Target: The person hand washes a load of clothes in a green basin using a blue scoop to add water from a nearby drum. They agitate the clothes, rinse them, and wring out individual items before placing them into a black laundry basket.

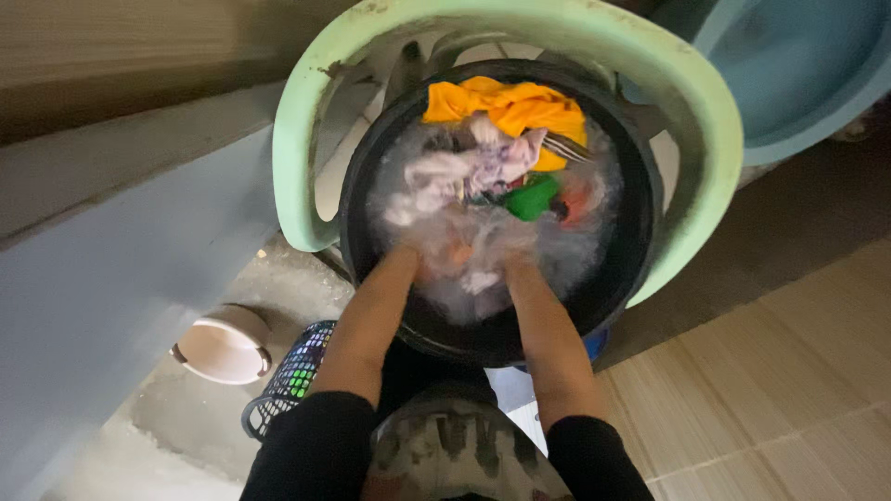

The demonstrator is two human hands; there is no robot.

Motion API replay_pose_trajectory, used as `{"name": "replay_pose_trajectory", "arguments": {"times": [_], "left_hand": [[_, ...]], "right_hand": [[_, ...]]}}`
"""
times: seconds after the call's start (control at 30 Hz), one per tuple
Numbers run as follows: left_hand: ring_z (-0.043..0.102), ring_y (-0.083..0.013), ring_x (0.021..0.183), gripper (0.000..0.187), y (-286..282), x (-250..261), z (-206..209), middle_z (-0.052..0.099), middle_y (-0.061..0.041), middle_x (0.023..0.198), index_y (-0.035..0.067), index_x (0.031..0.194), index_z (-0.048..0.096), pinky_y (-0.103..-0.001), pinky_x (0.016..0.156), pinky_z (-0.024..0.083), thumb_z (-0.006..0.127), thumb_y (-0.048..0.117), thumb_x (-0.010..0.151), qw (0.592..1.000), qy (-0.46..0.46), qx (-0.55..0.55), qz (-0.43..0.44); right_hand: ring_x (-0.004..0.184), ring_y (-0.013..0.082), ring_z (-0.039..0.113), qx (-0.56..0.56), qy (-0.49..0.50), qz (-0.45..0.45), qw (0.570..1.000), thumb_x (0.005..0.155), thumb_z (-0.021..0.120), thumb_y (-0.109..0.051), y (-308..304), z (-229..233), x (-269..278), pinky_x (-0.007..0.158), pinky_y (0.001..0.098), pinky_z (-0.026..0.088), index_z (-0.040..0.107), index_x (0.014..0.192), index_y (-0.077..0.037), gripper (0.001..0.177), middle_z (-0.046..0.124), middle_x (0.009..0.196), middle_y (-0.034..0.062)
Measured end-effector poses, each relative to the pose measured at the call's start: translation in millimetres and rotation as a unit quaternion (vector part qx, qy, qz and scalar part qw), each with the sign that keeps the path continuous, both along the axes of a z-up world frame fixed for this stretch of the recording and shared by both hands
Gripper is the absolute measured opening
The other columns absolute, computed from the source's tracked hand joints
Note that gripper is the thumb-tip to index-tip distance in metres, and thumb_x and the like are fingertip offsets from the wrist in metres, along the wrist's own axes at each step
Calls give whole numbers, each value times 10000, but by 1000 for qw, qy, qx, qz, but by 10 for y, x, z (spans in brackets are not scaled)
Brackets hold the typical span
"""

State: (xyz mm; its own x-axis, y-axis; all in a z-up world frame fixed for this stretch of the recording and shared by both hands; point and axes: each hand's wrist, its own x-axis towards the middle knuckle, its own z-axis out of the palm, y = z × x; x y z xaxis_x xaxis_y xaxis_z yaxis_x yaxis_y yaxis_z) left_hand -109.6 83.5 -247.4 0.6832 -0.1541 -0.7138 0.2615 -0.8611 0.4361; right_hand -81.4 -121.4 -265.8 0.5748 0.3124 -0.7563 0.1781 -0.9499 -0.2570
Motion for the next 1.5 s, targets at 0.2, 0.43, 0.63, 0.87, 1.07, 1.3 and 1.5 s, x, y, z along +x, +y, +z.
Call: {"name": "replay_pose_trajectory", "arguments": {"times": [0.2,0.43,0.63,0.87,1.07,1.3,1.5], "left_hand": [[512,-397,1333,877,-43,-18,149,547,-198,1431,168,1454,533,-511,1122,434,754,621,736,1000,-1,12,0],[586,-364,1290,805,158,16,1101,622,-179,1376,154,1429,576,-480,1090,488,715,656,815,994,83,29,-72],[410,-362,1425,1074,275,-170,1852,417,-176,1521,127,1507,420,-733,1153,354,790,764,725,981,-136,70,-120],[118,-528,1528,1385,89,606,1218,-67,-237,1689,255,1673,78,-695,1081,360,881,616,604,976,-67,117,-174],[254,-493,1405,1202,14,651,538,117,-221,1539,216,1593,207,-653,1034,405,856,544,635,994,-21,67,-89],[413,-453,1261,994,109,409,-18,332,-203,1365,170,1500,358,-603,980,458,826,460,672,1000,-2,-13,-15],[549,-418,1137,824,149,464,-98,516,-187,1215,130,1420,488,-560,934,503,801,388,703,999,-15,-5,-30]], "right_hand": [[1299,476,476,-2,-10,-48,999,633,889,-447,16,177,-58,1057,528,455,416,1486,-65,1048,418,1414,309],[1226,406,602,62,22,-130,989,638,900,-449,-251,1145,139,1055,461,490,515,1402,-23,955,616,1297,260],[1425,546,337,184,-96,-113,972,512,927,-632,-424,1998,18,1100,635,367,390,1508,3,1298,272,1552,346],[1431,648,158,193,-257,42,946,427,882,-777,-200,974,537,1024,845,230,235,1524,48,1518,59,1559,425],[1355,566,282,188,-151,-48,969,496,867,-657,-168,55,526,1013,748,306,331,1459,-1,1282,214,1479,348],[1266,470,427,203,-90,-151,963,577,850,-518,-353,-138,420,1001,635,395,444,1383,-59,1012,395,1386,259],[1190,388,551,240,-54,-198,949,647,835,-398,-199,292,752,990,538,471,540,1317,-109,788,550,1306,183]]}}
